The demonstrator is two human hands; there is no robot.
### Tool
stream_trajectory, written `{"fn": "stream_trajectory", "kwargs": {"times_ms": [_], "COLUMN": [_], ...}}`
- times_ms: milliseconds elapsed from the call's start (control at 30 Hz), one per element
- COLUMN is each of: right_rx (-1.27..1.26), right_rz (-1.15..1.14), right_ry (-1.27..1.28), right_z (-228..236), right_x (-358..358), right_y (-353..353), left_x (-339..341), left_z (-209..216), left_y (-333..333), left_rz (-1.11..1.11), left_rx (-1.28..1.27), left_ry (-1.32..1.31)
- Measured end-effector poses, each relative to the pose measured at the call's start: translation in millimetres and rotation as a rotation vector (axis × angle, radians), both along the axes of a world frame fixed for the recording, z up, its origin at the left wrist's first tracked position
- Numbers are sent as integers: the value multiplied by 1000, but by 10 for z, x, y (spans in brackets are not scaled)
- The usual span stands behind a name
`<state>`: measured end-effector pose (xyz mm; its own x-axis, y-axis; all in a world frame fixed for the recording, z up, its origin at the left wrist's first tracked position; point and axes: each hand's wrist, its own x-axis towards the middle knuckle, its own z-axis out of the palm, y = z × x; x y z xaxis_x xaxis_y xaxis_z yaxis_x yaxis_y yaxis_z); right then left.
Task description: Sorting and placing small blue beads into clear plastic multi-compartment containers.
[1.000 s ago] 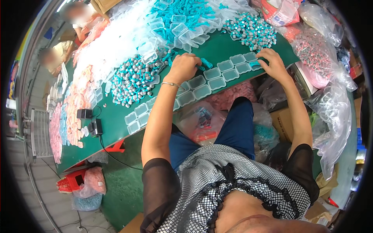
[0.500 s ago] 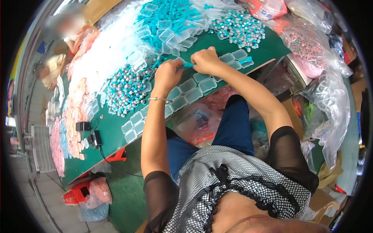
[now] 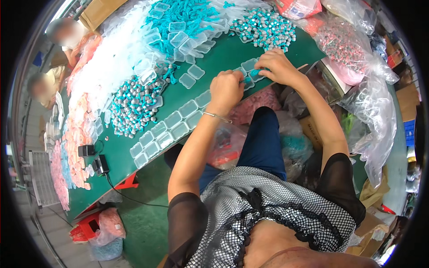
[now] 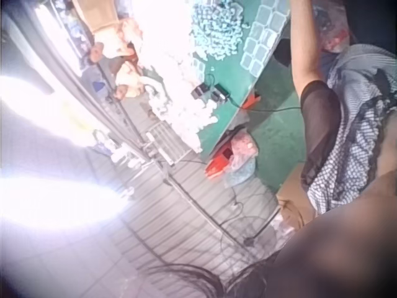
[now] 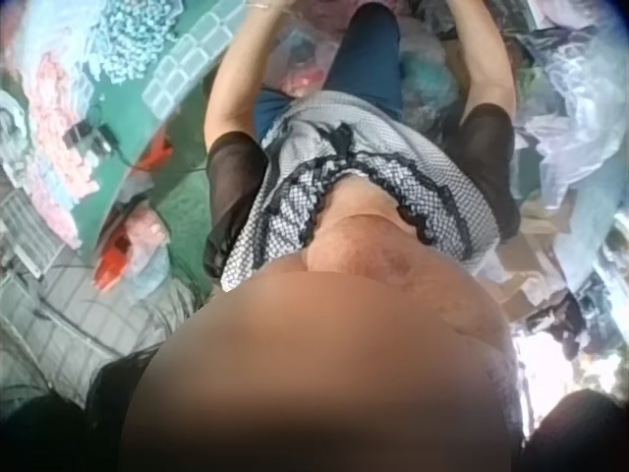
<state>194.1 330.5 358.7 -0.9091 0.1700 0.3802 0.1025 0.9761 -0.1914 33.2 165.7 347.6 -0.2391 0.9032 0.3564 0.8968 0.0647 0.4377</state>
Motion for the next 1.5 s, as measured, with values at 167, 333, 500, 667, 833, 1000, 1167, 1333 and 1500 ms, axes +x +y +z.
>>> {"fn": "stream_trajectory", "kwargs": {"times_ms": [167, 333, 500, 667, 833, 1000, 1167, 1333, 1500], "right_rx": [46, -6, 2, 47, 344, 379, 324, 21, -126], "right_rz": [-13, 5, -15, -96, -284, -362, -343, -179, 37], "right_ry": [-39, -8, 20, 227, 421, 386, 411, 328, 129], "right_z": [-75, -89, 58, 131, 36, 10, 65, 202, 95], "right_x": [-51, -46, -239, -972, -1781, -1948, -1818, -1092, -455], "right_y": [3, 16, 37, 178, 249, 321, 295, 34, -459], "left_x": [68, 60, -51, -762, -1467, -1445, -1509, -1229, -798], "left_z": [-94, -54, 33, 238, 349, 351, 308, 441, 395], "left_y": [46, 51, 32, 316, 763, 1065, 982, 271, -611], "left_rz": [67, 71, 77, 233, 423, 493, 413, 46, -82], "left_rx": [-12, -43, -19, 217, 313, 116, 215, 171, -17], "left_ry": [91, 49, 72, 64, 281, 422, 287, -393, -328]}}
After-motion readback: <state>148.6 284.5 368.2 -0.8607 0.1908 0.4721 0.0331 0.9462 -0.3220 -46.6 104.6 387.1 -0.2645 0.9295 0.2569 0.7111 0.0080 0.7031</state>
